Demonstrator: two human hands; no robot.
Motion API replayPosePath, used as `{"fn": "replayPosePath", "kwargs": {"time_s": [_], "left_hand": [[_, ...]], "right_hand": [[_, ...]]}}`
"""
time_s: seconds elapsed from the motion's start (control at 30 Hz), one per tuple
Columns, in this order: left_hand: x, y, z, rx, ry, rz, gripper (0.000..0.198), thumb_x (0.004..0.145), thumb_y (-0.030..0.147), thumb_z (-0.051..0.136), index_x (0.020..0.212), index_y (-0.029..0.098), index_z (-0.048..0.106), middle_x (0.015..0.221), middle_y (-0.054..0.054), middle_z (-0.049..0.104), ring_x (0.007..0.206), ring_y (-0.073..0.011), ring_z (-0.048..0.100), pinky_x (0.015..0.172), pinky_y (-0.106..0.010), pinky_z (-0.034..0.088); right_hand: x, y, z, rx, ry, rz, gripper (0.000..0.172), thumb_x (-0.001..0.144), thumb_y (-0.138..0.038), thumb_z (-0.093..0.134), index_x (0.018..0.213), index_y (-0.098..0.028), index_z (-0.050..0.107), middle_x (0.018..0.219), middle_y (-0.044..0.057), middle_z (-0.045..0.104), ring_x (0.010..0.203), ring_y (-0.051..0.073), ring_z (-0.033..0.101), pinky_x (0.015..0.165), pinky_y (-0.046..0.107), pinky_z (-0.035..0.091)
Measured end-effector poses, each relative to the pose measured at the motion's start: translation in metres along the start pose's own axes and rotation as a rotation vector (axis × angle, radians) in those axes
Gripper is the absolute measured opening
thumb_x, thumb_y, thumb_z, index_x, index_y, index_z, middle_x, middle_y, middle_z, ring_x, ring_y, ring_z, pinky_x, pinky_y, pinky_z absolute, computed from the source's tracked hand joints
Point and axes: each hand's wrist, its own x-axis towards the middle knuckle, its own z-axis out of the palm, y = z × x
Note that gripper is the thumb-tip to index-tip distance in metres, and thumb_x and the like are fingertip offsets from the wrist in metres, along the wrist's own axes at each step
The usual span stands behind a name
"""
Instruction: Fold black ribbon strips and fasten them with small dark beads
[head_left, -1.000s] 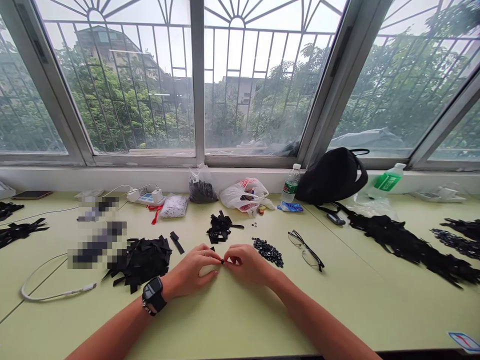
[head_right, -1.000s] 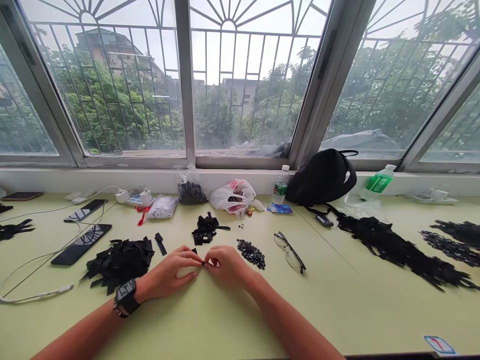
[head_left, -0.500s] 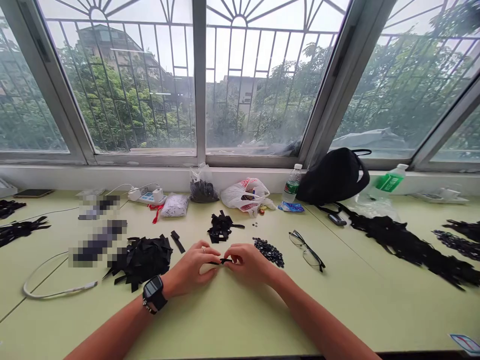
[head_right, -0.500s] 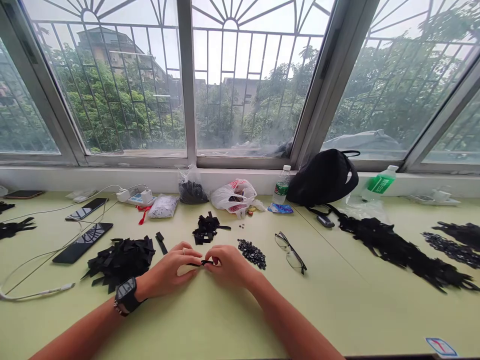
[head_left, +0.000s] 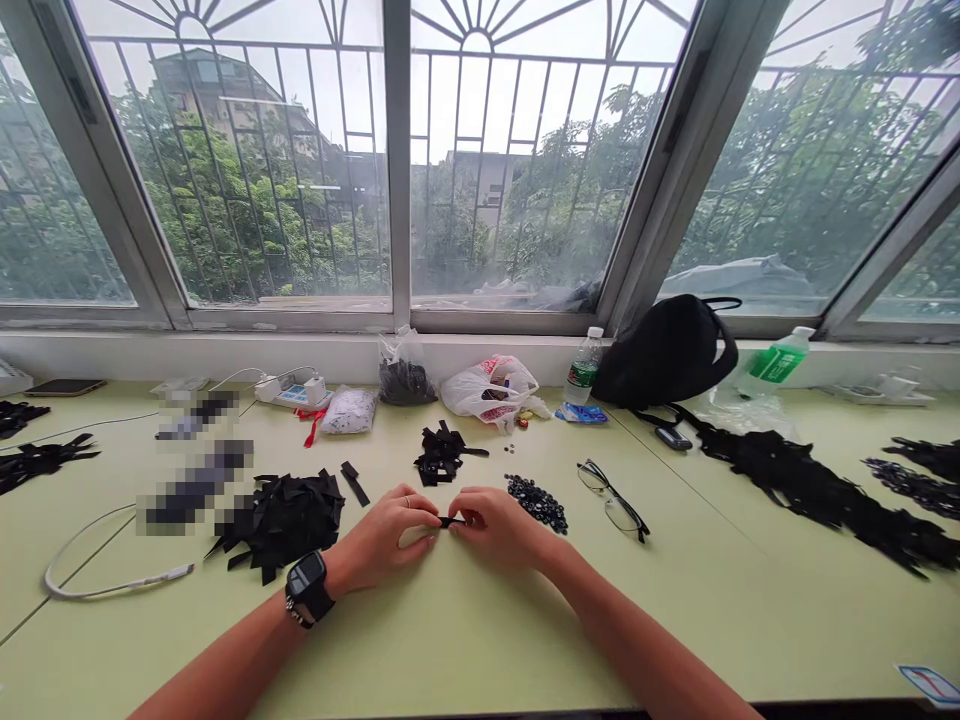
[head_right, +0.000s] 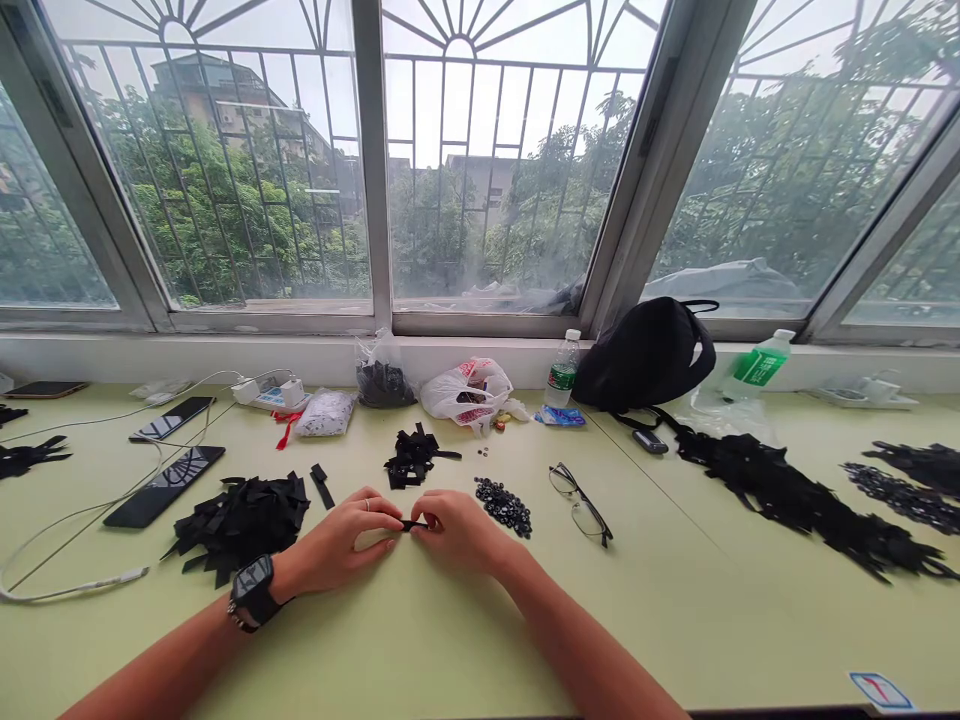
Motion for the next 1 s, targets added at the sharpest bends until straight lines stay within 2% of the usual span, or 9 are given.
{"fn": "replayPosePath", "kwargs": {"time_s": [0.13,0.27,0.47,0.6,0.77,0.87,1.0], "left_hand": [[-0.001,-0.003,0.002,-0.033,0.005,-0.021,0.021,0.098,0.024,0.066,0.114,0.026,0.079,0.113,-0.007,0.077,0.106,-0.0239,0.067,0.096,-0.039,0.057],[-0.003,-0.009,0.007,-0.064,0.033,-0.075,0.020,0.096,0.019,0.065,0.108,0.025,0.079,0.109,-0.006,0.078,0.103,-0.0223,0.069,0.093,-0.035,0.057],[-0.004,-0.015,0.010,-0.086,0.016,-0.094,0.026,0.092,0.008,0.061,0.102,0.023,0.079,0.106,-0.005,0.077,0.099,-0.0206,0.069,0.086,-0.029,0.056],[-0.003,-0.013,0.009,-0.075,0.023,-0.104,0.029,0.093,0.006,0.057,0.101,0.023,0.079,0.100,-0.006,0.075,0.093,-0.0204,0.068,0.080,-0.029,0.055],[-0.001,-0.007,0.005,-0.059,0.074,-0.078,0.025,0.102,0.017,0.054,0.105,0.025,0.078,0.100,-0.007,0.075,0.099,-0.0229,0.065,0.088,-0.035,0.054],[0.000,-0.003,0.002,-0.055,0.134,-0.059,0.024,0.105,0.019,0.052,0.106,0.025,0.075,0.102,-0.006,0.073,0.101,-0.0226,0.064,0.092,-0.036,0.053],[0.001,-0.001,-0.001,-0.096,0.143,-0.072,0.024,0.107,0.019,0.048,0.106,0.024,0.071,0.103,-0.006,0.069,0.095,-0.0193,0.066,0.088,-0.033,0.053]], "right_hand": [[0.000,-0.001,0.000,0.029,-0.007,0.002,0.012,0.087,-0.013,0.063,0.090,-0.020,0.072,0.082,0.000,0.066,0.068,0.013,0.054,0.064,0.024,0.038],[0.000,0.000,-0.001,0.052,-0.009,0.007,0.018,0.087,-0.015,0.064,0.102,-0.021,0.071,0.082,-0.001,0.062,0.070,0.013,0.053,0.066,0.024,0.039],[0.000,0.002,0.000,0.026,0.002,0.019,0.022,0.088,-0.018,0.066,0.109,-0.021,0.067,0.081,-0.003,0.058,0.073,0.014,0.052,0.067,0.024,0.038],[-0.001,0.002,0.002,0.020,0.004,0.008,0.032,0.091,-0.019,0.066,0.122,-0.022,0.067,0.085,-0.001,0.062,0.077,0.015,0.056,0.071,0.025,0.041],[0.001,0.000,0.005,0.031,0.044,-0.037,0.014,0.095,-0.017,0.061,0.101,-0.022,0.072,0.094,0.002,0.068,0.078,0.015,0.060,0.072,0.025,0.044],[0.003,-0.002,0.004,0.030,0.146,-0.066,0.015,0.099,-0.019,0.058,0.098,-0.022,0.072,0.094,0.004,0.068,0.079,0.015,0.062,0.071,0.026,0.045],[0.004,-0.004,0.001,0.056,0.254,-0.067,0.017,0.102,-0.028,0.057,0.097,-0.022,0.073,0.088,0.004,0.066,0.073,0.015,0.059,0.067,0.027,0.045]]}}
